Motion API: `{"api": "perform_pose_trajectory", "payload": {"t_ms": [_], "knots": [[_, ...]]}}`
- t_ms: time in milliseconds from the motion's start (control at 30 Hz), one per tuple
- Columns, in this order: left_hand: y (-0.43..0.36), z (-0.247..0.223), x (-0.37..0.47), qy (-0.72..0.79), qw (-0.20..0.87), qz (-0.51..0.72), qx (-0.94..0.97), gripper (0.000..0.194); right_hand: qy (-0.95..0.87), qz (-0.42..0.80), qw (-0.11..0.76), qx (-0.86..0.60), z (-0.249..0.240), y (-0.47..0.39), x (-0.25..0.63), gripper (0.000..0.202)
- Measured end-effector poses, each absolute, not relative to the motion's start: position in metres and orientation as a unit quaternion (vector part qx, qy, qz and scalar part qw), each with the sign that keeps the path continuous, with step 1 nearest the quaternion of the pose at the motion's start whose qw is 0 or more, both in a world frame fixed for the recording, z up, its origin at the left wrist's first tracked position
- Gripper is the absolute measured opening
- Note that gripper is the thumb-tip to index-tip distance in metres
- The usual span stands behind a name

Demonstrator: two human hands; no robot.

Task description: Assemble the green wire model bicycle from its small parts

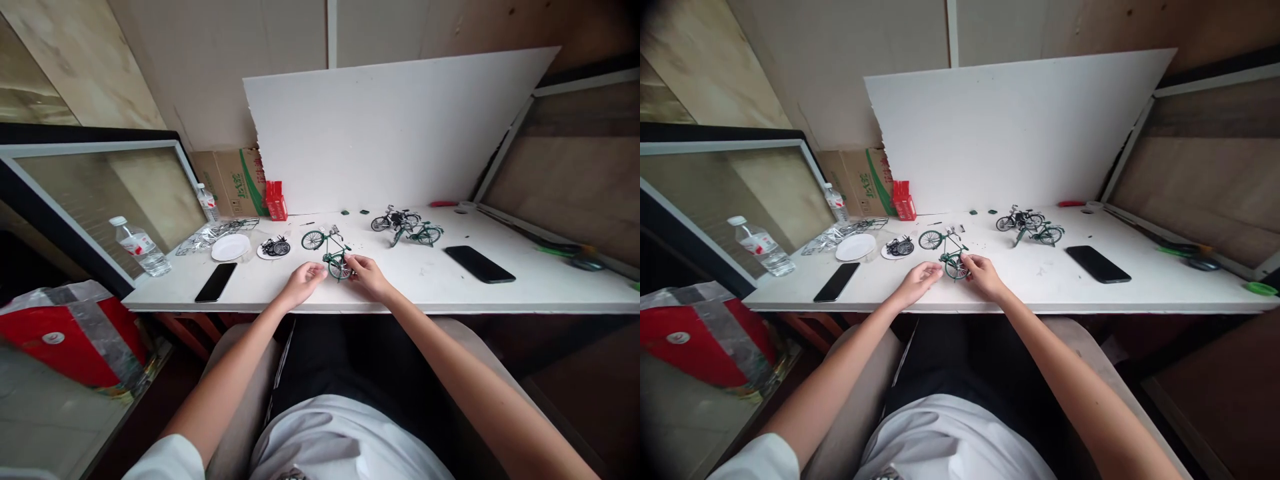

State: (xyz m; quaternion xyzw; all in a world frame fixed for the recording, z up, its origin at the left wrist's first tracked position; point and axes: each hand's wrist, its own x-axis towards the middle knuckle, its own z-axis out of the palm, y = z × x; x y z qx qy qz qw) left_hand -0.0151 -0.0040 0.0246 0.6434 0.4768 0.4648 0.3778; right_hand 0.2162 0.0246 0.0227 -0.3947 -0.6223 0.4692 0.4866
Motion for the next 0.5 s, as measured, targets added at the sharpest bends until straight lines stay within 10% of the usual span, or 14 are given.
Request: {"api": "perform_pose_trajectory", "payload": {"t_ms": [233, 500], "knots": [[-0.007, 0.029, -0.187, 0.689, -0.048, 0.371, 0.620, 0.027, -0.589, 0.452, 0.517, -0.426, 0.021, 0.025, 0.218, 0.061], [-0.003, 0.014, -0.230, 0.808, -0.070, 0.264, 0.521, 0.039, -0.595, 0.451, 0.498, -0.442, 0.019, 0.025, 0.217, 0.061]]}}
